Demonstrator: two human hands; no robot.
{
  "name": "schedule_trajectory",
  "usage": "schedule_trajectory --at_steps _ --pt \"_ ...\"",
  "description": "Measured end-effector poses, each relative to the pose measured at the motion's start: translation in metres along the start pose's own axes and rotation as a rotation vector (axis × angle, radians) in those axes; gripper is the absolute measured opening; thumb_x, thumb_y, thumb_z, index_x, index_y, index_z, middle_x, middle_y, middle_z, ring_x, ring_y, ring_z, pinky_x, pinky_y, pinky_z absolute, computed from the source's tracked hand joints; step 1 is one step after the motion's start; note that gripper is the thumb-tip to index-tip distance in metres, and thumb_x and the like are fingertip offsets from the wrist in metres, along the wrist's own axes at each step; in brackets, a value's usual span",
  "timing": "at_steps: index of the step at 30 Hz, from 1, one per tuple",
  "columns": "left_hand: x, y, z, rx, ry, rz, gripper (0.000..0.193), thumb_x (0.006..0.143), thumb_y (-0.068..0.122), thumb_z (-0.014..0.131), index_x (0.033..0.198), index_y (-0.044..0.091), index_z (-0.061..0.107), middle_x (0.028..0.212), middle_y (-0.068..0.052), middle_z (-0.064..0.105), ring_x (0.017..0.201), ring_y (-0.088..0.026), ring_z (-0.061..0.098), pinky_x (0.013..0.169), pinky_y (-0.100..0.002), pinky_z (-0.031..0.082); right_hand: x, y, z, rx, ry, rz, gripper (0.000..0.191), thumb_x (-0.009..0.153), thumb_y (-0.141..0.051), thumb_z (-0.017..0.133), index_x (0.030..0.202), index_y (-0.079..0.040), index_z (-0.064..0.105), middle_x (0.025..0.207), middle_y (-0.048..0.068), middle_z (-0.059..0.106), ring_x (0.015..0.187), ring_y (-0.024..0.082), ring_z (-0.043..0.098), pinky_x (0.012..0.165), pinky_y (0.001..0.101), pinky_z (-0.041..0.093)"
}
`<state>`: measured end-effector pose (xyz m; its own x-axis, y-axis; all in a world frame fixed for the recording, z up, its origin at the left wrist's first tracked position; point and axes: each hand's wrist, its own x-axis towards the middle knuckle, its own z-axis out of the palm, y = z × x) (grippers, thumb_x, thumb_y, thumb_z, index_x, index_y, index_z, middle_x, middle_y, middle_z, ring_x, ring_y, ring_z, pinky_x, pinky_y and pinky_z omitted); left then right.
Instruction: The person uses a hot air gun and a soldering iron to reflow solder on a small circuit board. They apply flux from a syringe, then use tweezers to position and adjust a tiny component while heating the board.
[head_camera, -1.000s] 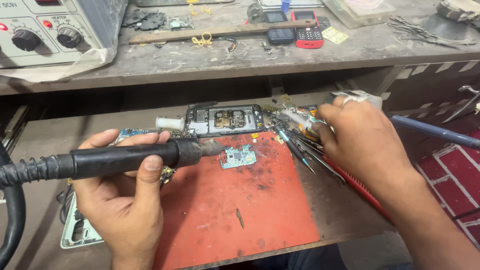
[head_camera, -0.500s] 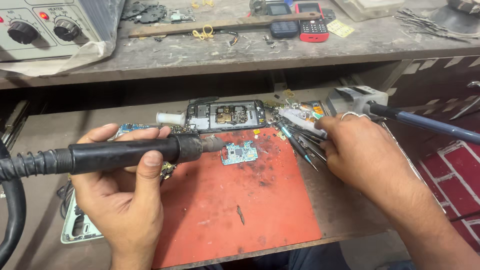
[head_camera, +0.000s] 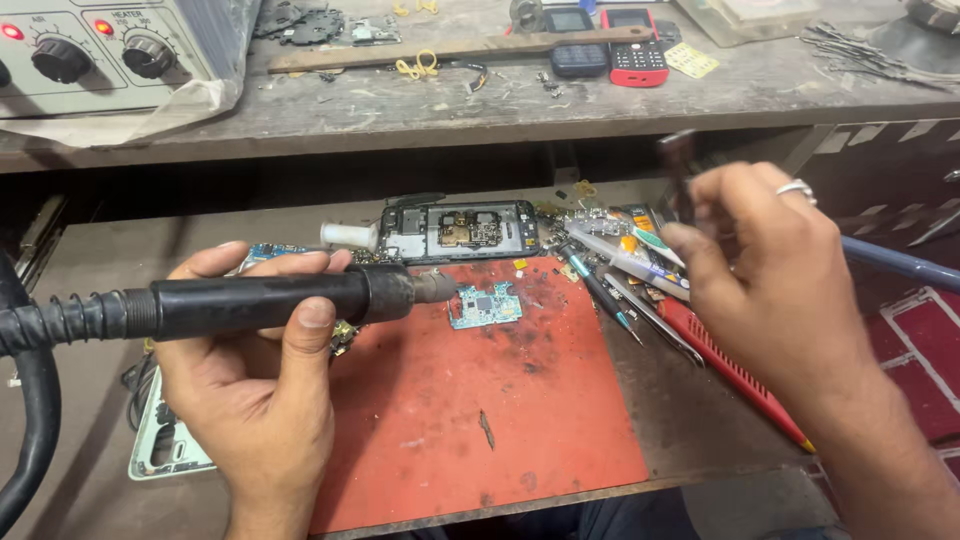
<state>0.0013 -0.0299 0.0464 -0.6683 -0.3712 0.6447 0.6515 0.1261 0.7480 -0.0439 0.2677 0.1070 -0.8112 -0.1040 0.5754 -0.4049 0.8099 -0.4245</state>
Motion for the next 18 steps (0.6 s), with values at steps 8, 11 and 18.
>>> schedule_trajectory --at_steps 8,11,18 --pt "0.003 0.003 0.000 0.046 -0.024 0.028 0.046 0.105 -0.003 0.070 0.139 -0.001 0.039 0.119 -0.019 0.071 0.109 -0.019 0.071 0.098 -0.025 0.056 -0.006 0.007 0.044 0.959 -0.071 0.276 0.017 0.101 -0.001 0.061 0.118 -0.002 0.057 0.096 0.012 0.071 0.091 0.020 0.075 0.081 0.0326 0.065" --pt "0.007 0.007 0.003 -0.005 -0.040 0.008 0.046 0.104 -0.005 0.070 0.139 0.000 0.040 0.121 -0.019 0.071 0.109 -0.018 0.070 0.100 -0.027 0.057 -0.008 0.015 0.055 1.034 -0.061 0.261 0.018 0.097 0.001 0.064 0.114 0.001 0.057 0.095 0.013 0.072 0.089 0.020 0.075 0.078 0.0334 0.066" --pt "0.018 0.008 0.019 -0.107 -0.088 0.012 0.050 0.103 -0.006 0.069 0.143 0.002 0.040 0.119 -0.016 0.070 0.107 -0.016 0.070 0.090 -0.023 0.058 -0.008 0.028 0.067 0.872 -0.078 0.321 0.013 0.097 0.000 0.065 0.110 0.002 0.063 0.093 0.012 0.072 0.085 0.017 0.074 0.076 0.0303 0.064"
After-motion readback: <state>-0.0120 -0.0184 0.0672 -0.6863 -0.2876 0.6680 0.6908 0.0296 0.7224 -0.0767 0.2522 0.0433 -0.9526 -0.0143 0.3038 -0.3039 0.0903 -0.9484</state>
